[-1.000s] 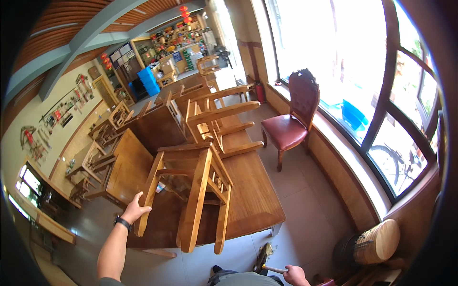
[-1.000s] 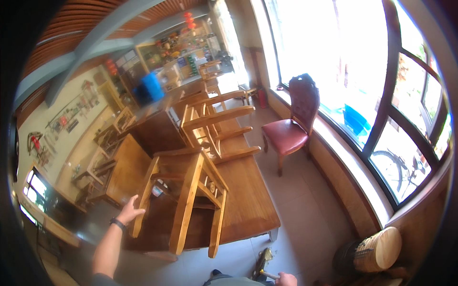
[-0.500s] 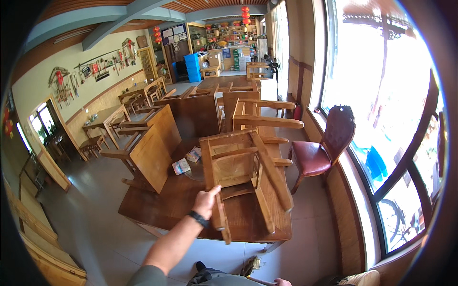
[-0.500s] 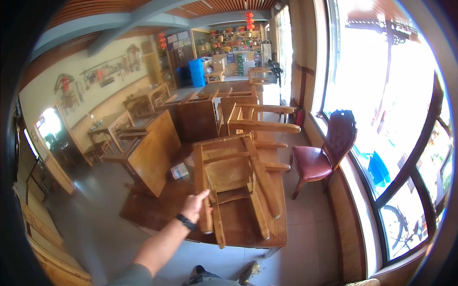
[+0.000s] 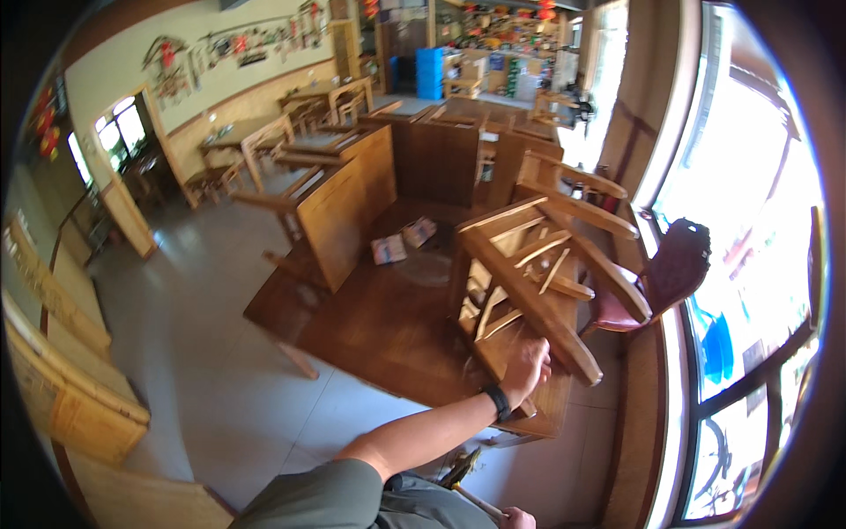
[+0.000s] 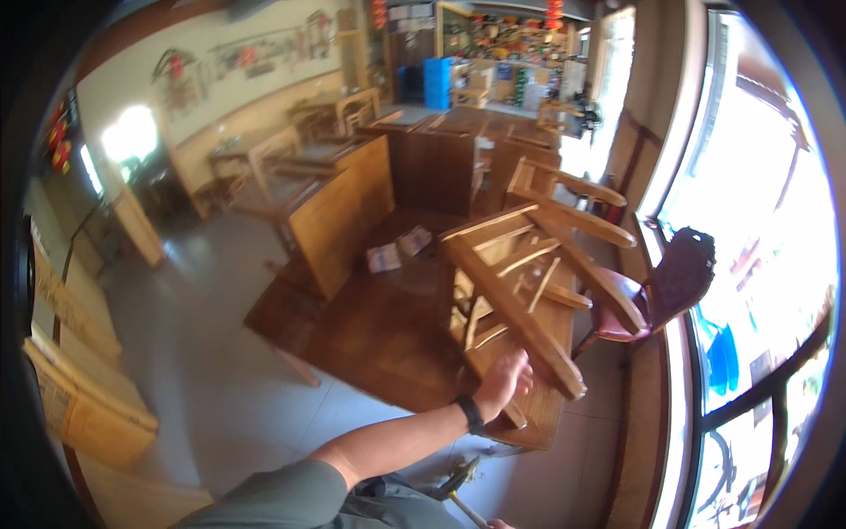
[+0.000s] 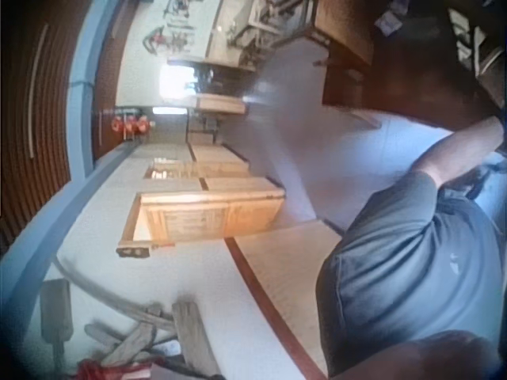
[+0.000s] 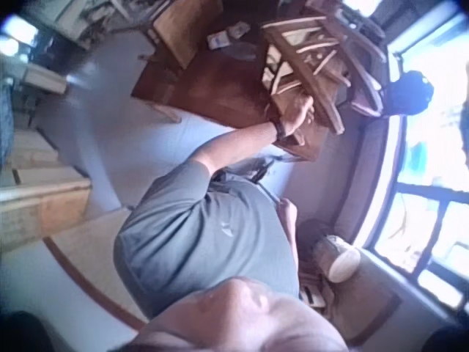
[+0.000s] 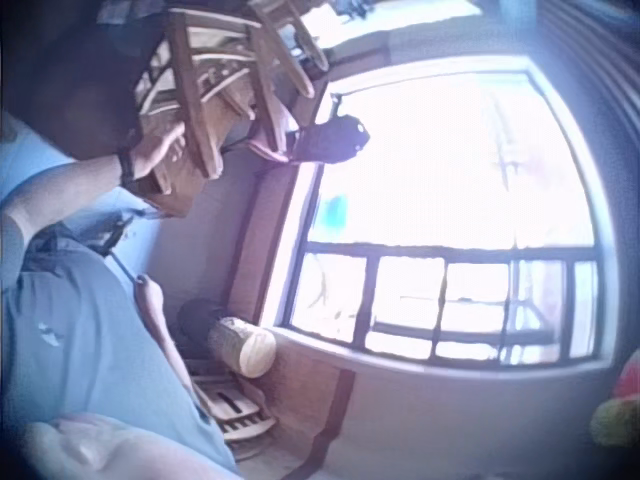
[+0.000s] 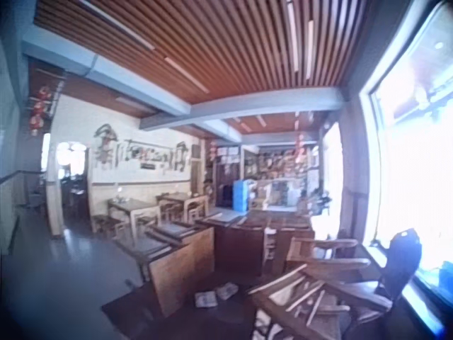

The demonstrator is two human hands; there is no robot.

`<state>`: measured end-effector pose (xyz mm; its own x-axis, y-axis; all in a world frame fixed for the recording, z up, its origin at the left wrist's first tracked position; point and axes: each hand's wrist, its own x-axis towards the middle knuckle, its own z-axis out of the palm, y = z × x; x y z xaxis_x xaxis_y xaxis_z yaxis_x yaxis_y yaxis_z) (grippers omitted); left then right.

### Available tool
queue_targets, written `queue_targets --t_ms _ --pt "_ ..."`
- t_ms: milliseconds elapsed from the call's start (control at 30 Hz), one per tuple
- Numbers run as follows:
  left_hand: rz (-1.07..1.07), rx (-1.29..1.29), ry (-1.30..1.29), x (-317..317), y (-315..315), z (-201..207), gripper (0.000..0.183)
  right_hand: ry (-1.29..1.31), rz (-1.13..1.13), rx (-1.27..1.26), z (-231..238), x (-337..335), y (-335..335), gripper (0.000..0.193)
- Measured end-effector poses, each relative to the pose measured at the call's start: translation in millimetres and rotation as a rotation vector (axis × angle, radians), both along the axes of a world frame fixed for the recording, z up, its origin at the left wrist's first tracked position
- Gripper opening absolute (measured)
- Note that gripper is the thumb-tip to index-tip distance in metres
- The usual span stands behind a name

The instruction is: The person lifts wooden chairs onto a large wooden table by hand and then uses a broom to sweep the tiled floor around and under the table.

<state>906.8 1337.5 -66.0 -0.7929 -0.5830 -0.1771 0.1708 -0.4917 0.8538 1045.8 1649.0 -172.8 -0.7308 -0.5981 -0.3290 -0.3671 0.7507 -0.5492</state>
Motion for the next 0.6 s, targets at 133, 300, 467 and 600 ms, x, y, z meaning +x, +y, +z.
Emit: queue_targets --t_ms 133,300,467,600 --pt "-0.317 -0.362 -0.037 120 -5 -79 0.027 -0.045 0.070 0.025 29 1 -31 0.020" --pt "-0.053 -0.170 -0.514 309 -28 -176 0.020 -0.176 0.087 0.092 50 1 -84 0.033" --pt "0.102 -0.151 -0.662 442 -62 -205 0.022 -0.382 -0.019 -0.029 2 9 -128 0.022" --pt "0.262 -0.102 -0.612 499 -86 -229 0.025 -0.778 -0.122 0.083 -26 34 -160 0.035"
